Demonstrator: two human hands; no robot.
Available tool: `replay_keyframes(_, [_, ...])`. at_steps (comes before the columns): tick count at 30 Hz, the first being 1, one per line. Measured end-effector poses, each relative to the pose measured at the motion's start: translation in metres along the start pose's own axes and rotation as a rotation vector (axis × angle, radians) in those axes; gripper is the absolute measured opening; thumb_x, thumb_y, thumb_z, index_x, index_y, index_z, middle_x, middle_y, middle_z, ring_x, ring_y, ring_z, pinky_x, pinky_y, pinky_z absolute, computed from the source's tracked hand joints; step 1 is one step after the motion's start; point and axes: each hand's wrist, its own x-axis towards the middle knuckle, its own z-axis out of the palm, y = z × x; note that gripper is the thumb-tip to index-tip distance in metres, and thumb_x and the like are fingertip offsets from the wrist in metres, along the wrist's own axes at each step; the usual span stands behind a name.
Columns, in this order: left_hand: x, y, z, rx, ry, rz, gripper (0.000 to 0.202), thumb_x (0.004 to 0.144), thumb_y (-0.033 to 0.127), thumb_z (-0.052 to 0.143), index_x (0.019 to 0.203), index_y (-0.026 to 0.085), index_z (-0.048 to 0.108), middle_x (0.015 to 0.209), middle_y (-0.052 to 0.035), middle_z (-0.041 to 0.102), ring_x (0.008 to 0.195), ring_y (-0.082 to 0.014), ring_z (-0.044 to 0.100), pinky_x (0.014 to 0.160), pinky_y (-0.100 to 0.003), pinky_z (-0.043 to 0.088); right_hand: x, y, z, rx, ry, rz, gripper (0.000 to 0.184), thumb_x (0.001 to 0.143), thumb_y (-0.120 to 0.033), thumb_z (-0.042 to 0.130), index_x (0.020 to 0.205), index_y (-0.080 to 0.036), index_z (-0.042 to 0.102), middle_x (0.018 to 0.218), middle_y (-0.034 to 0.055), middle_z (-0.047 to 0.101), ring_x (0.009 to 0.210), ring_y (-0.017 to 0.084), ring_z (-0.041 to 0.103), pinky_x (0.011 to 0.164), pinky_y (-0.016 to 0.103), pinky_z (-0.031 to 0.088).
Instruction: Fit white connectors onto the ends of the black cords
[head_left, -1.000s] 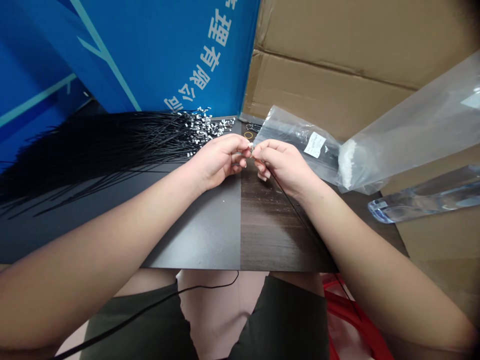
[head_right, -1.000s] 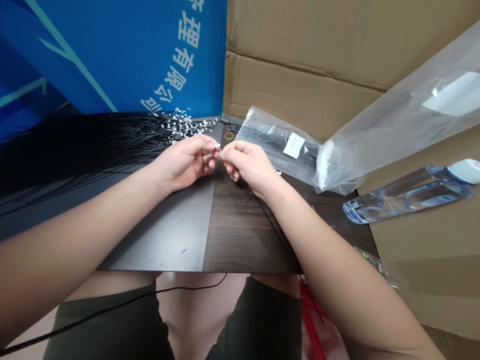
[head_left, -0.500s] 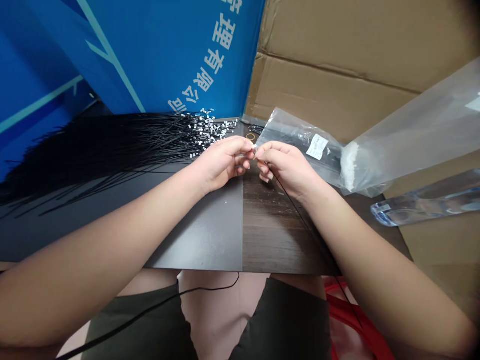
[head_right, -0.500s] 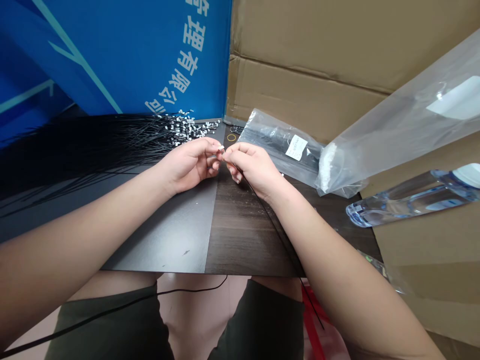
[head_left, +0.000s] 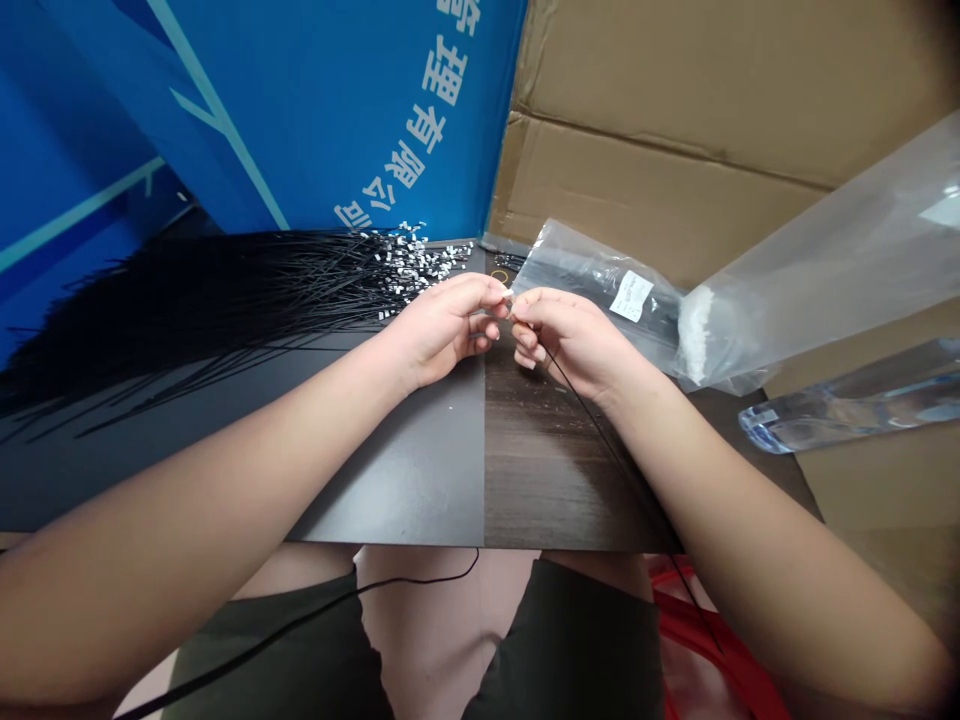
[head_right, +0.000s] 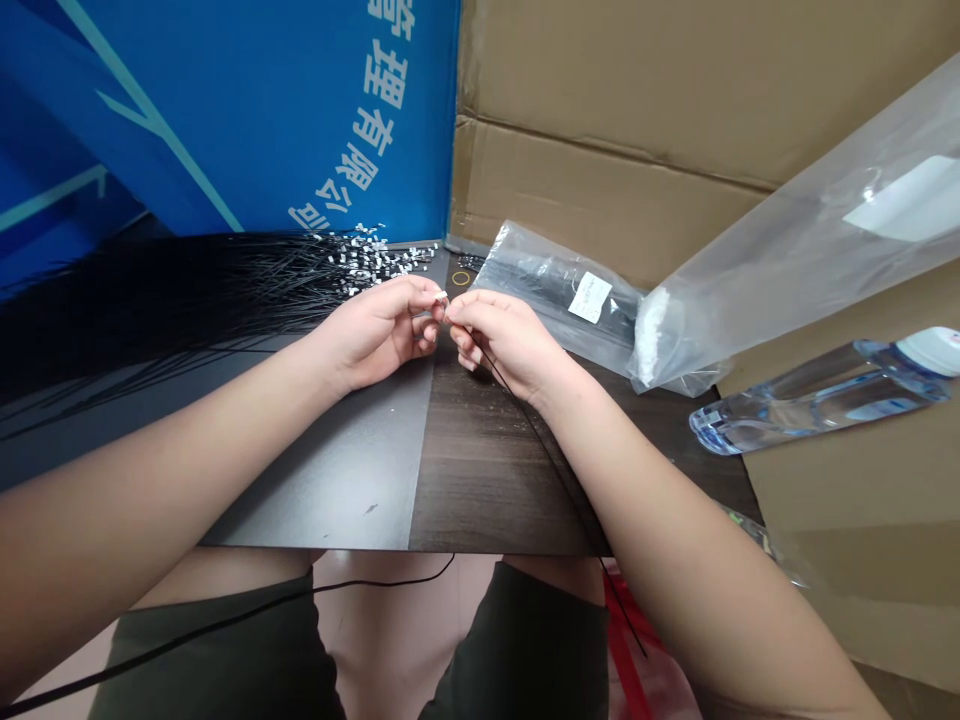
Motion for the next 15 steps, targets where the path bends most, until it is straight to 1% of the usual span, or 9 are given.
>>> replay_keyframes(3, [-0.0008,0.0005,0.0015,0.001,0.005,0.007,0.015,0.077,0.022,0.078,0.084,0.018,0.064,0.081,0.0027,0.064,0.063,-0.0065,0.058,0.059,-0.019,0.045,-0.0001,-0.0005,-0.0006,0.016,-0.021,0.000,0.011,0.083,-0.022,0.076,0.081,-0.019,0.066,0.058,-0.0042,0.055,0.047,0.008,0.043,0.050,0.026,0.039])
replay_keyframes(9, [-0.0003,-0.0002,0.0014,0.008,0.017,0.025,0.015,0.079,0.022,0.078,0.087,0.019,0.065,0.082,0.0027,0.065,0.065,-0.0072,0.059,0.060,-0.019,0.046,-0.0007,-0.0015,0.0003,0.019,-0.010,0.014,0.010,0.086,-0.022,0.075,0.083,-0.017,0.066,0.059,-0.0038,0.055,0.047,0.009,0.044,0.050,0.026,0.040])
replay_keyframes(15, [0.0004,-0.0034,0.0014,0.097,0.068,0.137,0.011,0.083,0.021,0.078,0.090,0.018,0.070,0.082,0.0016,0.068,0.066,-0.0076,0.060,0.062,-0.020,0.048,-0.0019,-0.0023,0.0037,0.036,0.007,0.014,0.015,0.084,-0.022,0.078,0.081,-0.018,0.064,0.060,-0.0042,0.055,0.048,0.008,0.043,0.050,0.025,0.042])
